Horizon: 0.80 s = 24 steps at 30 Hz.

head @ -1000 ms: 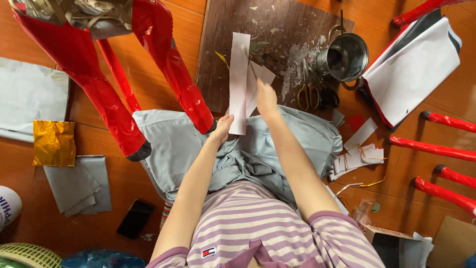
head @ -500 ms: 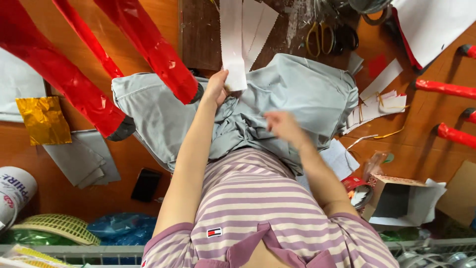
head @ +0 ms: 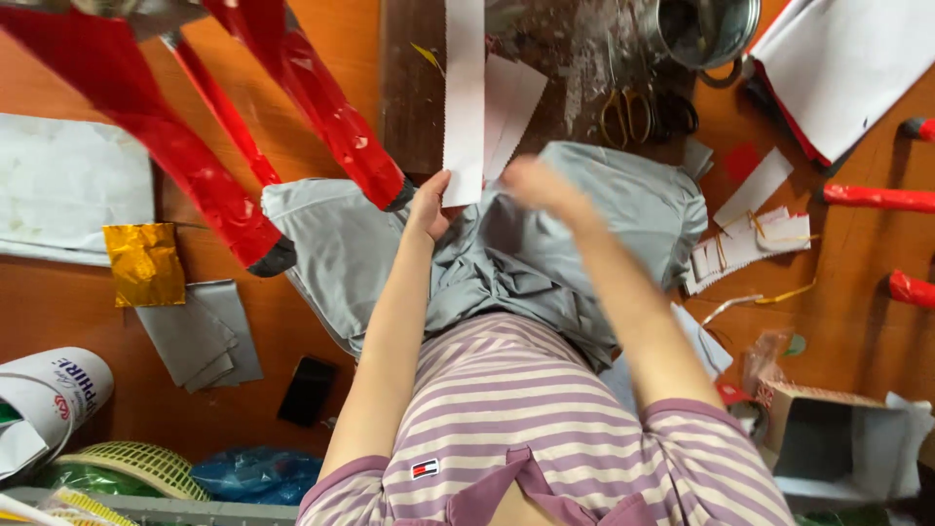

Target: Assembling a bamboo frame and decorating it with strips of colored paper and glue to create a decorative animal figure.

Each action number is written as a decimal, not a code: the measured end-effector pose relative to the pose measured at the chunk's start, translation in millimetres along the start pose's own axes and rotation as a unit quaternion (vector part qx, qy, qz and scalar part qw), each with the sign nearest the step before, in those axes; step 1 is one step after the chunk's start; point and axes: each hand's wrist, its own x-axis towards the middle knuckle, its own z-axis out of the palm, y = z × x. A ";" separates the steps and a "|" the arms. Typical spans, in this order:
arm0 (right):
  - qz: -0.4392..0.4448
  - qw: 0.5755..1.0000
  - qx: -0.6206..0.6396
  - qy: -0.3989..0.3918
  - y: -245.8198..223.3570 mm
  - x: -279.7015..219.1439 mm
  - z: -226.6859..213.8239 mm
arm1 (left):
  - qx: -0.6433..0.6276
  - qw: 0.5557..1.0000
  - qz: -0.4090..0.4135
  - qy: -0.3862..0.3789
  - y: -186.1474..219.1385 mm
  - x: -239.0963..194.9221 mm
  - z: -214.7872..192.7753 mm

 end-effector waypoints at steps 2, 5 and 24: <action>-0.037 0.972 0.207 -0.103 -33.6 -3.2 56.1 | 0.005 1.000 0.011 0.011 -9.4 12.4 -17.4; -0.111 0.972 0.171 0.117 -37.5 16.7 114.9 | 0.008 0.998 0.040 -0.052 -2.9 10.5 -6.3; 0.037 0.997 0.059 0.017 -86.1 -36.0 82.6 | 0.061 0.980 0.080 -0.171 -11.2 -10.5 8.2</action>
